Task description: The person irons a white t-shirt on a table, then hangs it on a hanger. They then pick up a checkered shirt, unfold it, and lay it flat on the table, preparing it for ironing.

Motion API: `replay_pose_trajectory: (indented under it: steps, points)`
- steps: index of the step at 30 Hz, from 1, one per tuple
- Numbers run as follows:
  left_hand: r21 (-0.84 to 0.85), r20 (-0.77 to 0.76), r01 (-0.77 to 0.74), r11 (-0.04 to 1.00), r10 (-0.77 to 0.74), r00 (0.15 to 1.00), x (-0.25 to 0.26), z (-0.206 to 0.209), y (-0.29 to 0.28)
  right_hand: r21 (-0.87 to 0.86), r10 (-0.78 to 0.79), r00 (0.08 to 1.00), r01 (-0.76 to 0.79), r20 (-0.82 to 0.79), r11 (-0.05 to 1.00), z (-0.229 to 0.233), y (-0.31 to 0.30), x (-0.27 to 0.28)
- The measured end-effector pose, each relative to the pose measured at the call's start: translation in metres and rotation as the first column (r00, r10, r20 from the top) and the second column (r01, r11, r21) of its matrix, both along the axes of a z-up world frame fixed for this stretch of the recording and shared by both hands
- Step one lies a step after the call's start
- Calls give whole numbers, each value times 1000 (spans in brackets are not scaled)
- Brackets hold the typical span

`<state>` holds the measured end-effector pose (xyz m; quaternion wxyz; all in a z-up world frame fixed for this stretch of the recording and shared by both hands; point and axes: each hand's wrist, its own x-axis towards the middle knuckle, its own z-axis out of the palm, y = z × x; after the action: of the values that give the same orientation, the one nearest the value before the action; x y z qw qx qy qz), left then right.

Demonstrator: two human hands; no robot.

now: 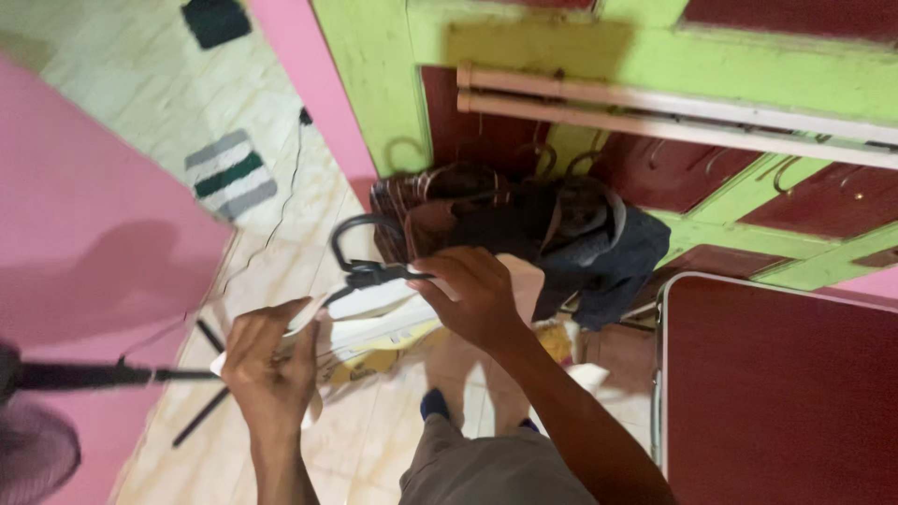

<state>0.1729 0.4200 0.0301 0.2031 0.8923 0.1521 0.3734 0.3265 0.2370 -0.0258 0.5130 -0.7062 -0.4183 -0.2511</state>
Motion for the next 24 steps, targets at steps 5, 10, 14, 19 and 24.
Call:
replay_pose_trajectory:
  steps: [5,10,14,19,24]
  points:
    - [-16,-14,221,975,-221,975,70,2,27,-51,-169,980,165,-105,985,-9,-2,32]
    - [-34,-7,460,887,-460,888,121,-4,30,-33,-374,912,374,-169,927,-17,-19,32]
    - [-91,-31,583,807,-588,808,152,-15,22,-62,-459,876,455,-148,888,-23,-44,31]
    - [-90,0,701,708,-704,710,183,-25,-7,-117,-596,789,585,-147,803,-31,-78,24]
    - [-135,-41,777,614,-787,615,201,-26,-43,-114,-679,719,669,-149,734,-35,-115,23]
